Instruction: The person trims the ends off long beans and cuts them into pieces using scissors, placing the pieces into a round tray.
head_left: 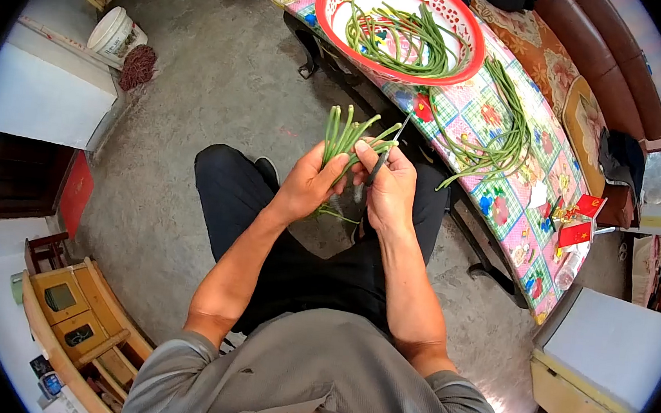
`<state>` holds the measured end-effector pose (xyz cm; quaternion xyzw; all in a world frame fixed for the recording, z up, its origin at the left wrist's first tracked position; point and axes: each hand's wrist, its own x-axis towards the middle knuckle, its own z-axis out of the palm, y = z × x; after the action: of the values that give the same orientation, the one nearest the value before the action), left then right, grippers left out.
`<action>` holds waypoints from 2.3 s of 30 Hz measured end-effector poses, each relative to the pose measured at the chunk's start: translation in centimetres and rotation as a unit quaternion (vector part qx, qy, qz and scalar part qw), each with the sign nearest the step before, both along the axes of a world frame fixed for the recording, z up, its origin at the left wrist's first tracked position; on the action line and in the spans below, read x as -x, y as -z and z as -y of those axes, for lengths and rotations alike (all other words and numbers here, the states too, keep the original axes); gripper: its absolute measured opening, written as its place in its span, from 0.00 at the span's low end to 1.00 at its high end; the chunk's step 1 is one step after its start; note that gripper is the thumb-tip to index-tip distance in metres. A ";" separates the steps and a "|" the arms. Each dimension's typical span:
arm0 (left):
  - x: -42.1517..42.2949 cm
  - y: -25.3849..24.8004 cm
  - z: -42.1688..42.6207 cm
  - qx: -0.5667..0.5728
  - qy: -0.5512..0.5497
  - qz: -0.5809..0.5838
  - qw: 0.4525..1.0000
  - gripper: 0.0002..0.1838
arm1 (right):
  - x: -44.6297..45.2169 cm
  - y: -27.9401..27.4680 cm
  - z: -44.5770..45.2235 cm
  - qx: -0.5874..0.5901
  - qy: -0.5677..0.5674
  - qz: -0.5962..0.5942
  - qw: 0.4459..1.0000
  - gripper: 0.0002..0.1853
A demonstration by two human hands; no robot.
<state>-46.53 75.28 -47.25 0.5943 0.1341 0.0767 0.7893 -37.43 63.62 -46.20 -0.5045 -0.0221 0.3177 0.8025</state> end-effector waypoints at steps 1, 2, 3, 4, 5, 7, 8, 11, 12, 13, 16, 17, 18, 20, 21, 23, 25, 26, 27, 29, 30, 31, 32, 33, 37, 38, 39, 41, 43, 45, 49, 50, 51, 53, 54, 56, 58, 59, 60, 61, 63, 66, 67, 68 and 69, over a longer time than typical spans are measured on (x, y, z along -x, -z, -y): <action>0.0 -0.1 0.0 0.000 0.000 0.000 1.000 0.14 | 0.0 0.3 0.1 -0.004 0.000 0.011 1.000 0.11; 0.0 -0.2 0.0 -0.007 -0.003 -0.004 1.000 0.13 | 0.0 0.4 0.2 -0.008 0.000 0.021 1.000 0.11; 0.0 -0.2 0.0 -0.014 -0.005 -0.008 1.000 0.13 | 0.0 0.4 0.2 -0.006 -0.001 0.020 1.000 0.11; 0.0 -0.2 0.1 -0.012 -0.006 -0.010 1.000 0.13 | -0.1 0.3 0.1 0.000 -0.002 0.030 1.000 0.11; 0.1 -0.2 0.1 -0.020 -0.008 -0.004 1.000 0.13 | 0.0 0.2 0.1 0.006 -0.004 0.040 0.999 0.11; 0.0 -0.1 -0.1 -0.030 -0.009 0.006 0.999 0.13 | -0.1 0.1 0.1 0.006 -0.008 0.028 1.000 0.11; 0.1 0.2 0.0 -0.032 -0.023 0.008 0.999 0.13 | -0.1 0.0 0.1 0.006 -0.011 0.015 1.000 0.11; 0.0 0.2 -0.3 -0.031 -0.039 0.001 0.999 0.14 | -0.3 0.1 0.1 -0.029 -0.051 -0.022 0.998 0.12; 0.1 0.2 -0.4 -0.027 -0.044 -0.010 0.999 0.15 | -0.4 0.0 0.2 -0.027 -0.051 -0.024 0.998 0.12; 0.4 0.2 -0.3 -0.024 -0.044 -0.015 0.999 0.15 | -0.4 0.0 0.3 -0.042 -0.073 -0.043 0.995 0.12; 0.3 0.1 -0.5 -0.004 -0.035 -0.015 0.999 0.16 | -0.5 0.1 0.4 -0.069 -0.094 -0.064 0.991 0.10; 0.2 0.4 -0.3 -0.003 -0.044 -0.006 0.999 0.17 | -0.4 0.1 0.4 -0.072 -0.093 -0.073 0.990 0.10; 0.1 0.5 -0.1 -0.001 -0.054 0.000 0.999 0.17 | -0.3 0.2 0.4 -0.074 -0.092 -0.083 0.989 0.09; 0.0 0.1 0.1 -0.007 -0.054 0.003 0.999 0.17 | -0.2 0.3 0.3 -0.088 -0.090 -0.090 0.988 0.09; 0.0 0.0 0.2 -0.013 -0.054 0.006 0.998 0.17 | -0.2 0.4 0.3 -0.110 -0.082 -0.088 0.987 0.09; 0.3 0.1 -0.3 -0.024 -0.037 -0.009 0.999 0.17 | -0.6 0.5 0.3 -0.120 -0.057 -0.086 0.987 0.10; 0.7 0.3 -0.5 -0.035 -0.020 -0.026 0.999 0.17 | -1.1 0.6 0.4 -0.120 -0.030 -0.085 0.989 0.10; 0.9 0.3 -0.5 -0.034 -0.014 -0.025 0.999 0.16 | -1.2 0.2 0.3 -0.116 -0.017 -0.085 0.989 0.10; 0.8 0.2 -0.4 -0.033 -0.008 -0.022 0.999 0.16 | -1.2 0.0 0.3 -0.111 -0.015 -0.082 0.990 0.11; 0.7 -0.2 -0.4 -0.041 0.003 -0.015 0.999 0.15 | -1.4 -0.2 0.3 -0.106 -0.013 -0.079 0.991 0.11; 0.7 -0.4 -0.4 -0.049 0.013 -0.010 0.999 0.15 | -1.6 -0.2 0.2 -0.096 -0.008 -0.078 0.992 0.12; 0.8 -0.2 -0.5 -0.049 0.013 -0.010 0.999 0.15 | -1.7 -0.2 0.1 -0.085 -0.003 -0.077 0.993 0.13; 0.8 0.1 -0.5 -0.056 0.012 -0.015 0.998 0.14 | -1.8 -0.2 0.2 -0.086 -0.003 -0.077 0.993 0.13; 0.8 0.3 -0.6 -0.062 0.011 -0.020 0.998 0.14 | -2.0 -0.1 0.2 -0.085 -0.003 -0.076 0.993 0.13; 0.7 -0.5 -0.8 -0.063 0.028 -0.040 0.997 0.13 | -2.2 -0.1 0.4 -0.066 -0.003 -0.063 0.996 0.12; 0.7 -0.6 -0.9 -0.070 0.038 -0.047 0.996 0.13 | -2.2 0.1 0.4 -0.055 -0.009 -0.053 0.997 0.12; 0.7 -0.6 -1.0 -0.077 0.048 -0.055 0.994 0.13 | -2.3 0.2 0.5 -0.054 -0.008 -0.053 0.997 0.12; 0.7 -0.1 -1.0 -0.073 0.049 -0.051 0.995 0.13 | -2.4 0.4 0.6 -0.024 -0.013 -0.037 0.999 0.10; 0.7 0.0 -0.9 -0.069 0.049 -0.046 0.995 0.13 | -2.3 0.7 0.6 -0.022 -0.012 -0.034 0.999 0.09; 0.4 -0.4 -0.4 -0.068 0.032 -0.044 0.996 0.14 | -2.2 0.7 0.6 -0.020 -0.012 -0.031 0.999 0.09; 0.1 -0.2 0.0 -0.053 0.005 -0.032 0.998 0.15 | -1.3 0.7 0.4 -0.010 -0.023 -0.039 0.999 0.09; 0.0 -0.1 0.0 -0.047 0.008 -0.029 0.998 0.15 | -1.2 0.8 0.3 -0.013 -0.026 -0.043 0.999 0.09; 0.0 0.0 0.0 -0.041 0.011 -0.025 0.999 0.15 | -1.1 0.6 0.3 -0.012 -0.019 -0.041 0.999 0.09; 0.0 0.3 0.1 -0.051 0.008 -0.018 0.999 0.15 | -1.2 0.7 0.2 -0.012 -0.022 -0.040 0.999 0.09; -0.1 0.4 0.1 -0.061 0.005 -0.010 0.998 0.15 | -1.2 0.7 0.2 -0.012 -0.025 -0.039 0.999 0.09; 0.0 0.3 0.2 -0.060 0.003 -0.014 0.998 0.14 | -1.2 0.8 0.2 -0.012 -0.029 -0.039 0.999 0.10; 0.1 0.4 0.1 -0.060 0.000 -0.018 0.998 0.14 | -1.3 0.8 0.2 -0.012 -0.034 -0.039 0.999 0.10; 0.1 0.7 0.0 -0.042 0.002 -0.017 0.999 0.13 | -1.3 0.8 0.2 -0.010 -0.041 -0.032 0.999 0.11; 0.1 0.9 -0.1 -0.024 0.005 -0.016 1.000 0.13 | -1.3 0.8 0.2 -0.008 -0.048 -0.026 0.999 0.12; 0.1 0.8 -0.2 -0.024 0.005 -0.016 1.000 0.13 | -1.4 0.9 0.2 -0.008 -0.048 -0.026 0.998 0.12; 0.1 0.5 -0.2 0.014 -0.005 -0.020 1.000 0.13 | -1.3 1.1 0.1 0.000 -0.041 0.019 0.999 0.13; 0.1 0.7 -0.2 0.017 -0.012 -0.031 0.999 0.13 | -1.1 0.9 -0.2 0.031 0.018 0.038 0.999 0.13; 0.1 0.7 -0.2 0.017 -0.012 -0.032 0.999 0.13 | -1.1 1.0 -0.2 0.031 0.017 0.038 0.999 0.13; 0.1 0.6 -0.2 0.023 -0.015 -0.041 0.999 0.13 | -1.1 1.1 -0.1 0.027 0.032 0.041 0.998 0.12; 0.1 0.6 -0.2 0.030 -0.018 -0.051 0.998 0.13 | -1.1 1.2 -0.1 0.022 0.047 0.044 0.998 0.11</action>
<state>-46.64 75.43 -47.89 0.5710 0.1869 0.0563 0.7974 -36.36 63.72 -47.37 -0.5362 -0.0264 0.2572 0.8035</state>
